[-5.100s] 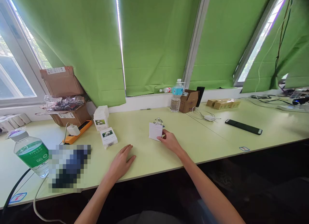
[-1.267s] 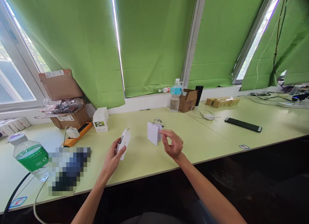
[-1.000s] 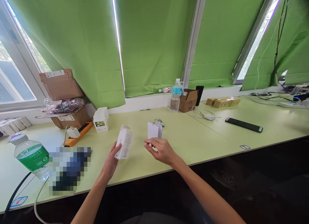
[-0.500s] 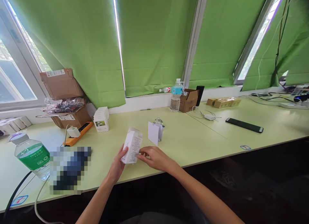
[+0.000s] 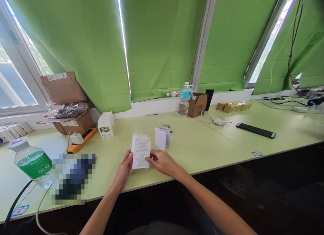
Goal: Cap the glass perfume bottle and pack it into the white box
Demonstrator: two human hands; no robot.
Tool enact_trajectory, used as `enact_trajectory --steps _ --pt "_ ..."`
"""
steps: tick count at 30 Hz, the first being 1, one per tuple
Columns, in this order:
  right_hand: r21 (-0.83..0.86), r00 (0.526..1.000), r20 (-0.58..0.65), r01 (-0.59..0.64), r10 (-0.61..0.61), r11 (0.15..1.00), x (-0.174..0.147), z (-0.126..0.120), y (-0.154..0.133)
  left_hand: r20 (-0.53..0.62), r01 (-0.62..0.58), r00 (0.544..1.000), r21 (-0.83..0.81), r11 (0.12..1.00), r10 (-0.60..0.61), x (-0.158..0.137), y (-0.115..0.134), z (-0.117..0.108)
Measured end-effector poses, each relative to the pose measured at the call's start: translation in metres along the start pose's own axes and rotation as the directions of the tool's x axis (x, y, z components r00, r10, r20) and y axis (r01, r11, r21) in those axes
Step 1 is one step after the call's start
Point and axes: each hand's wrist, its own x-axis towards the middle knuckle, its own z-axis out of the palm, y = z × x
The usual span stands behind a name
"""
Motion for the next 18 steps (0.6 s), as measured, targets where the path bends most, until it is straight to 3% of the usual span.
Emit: enact_trajectory --steps 7,12,18 --pt "-0.019 1.000 0.013 0.004 -0.004 1.000 -0.002 0.004 -0.002 -0.108 -0.042 0.992 0.220 0.975 0.067 -0.004 -0.006 0.007" --pt "-0.037 1.000 0.026 0.000 0.001 0.999 -0.001 0.005 -0.001 -0.003 -0.118 0.992 0.320 0.940 0.126 -0.005 -0.002 0.012" --pt "-0.025 1.000 0.010 -0.015 0.015 1.000 0.000 0.007 0.002 0.035 -0.149 0.989 0.318 0.936 0.146 -0.004 -0.002 0.012"
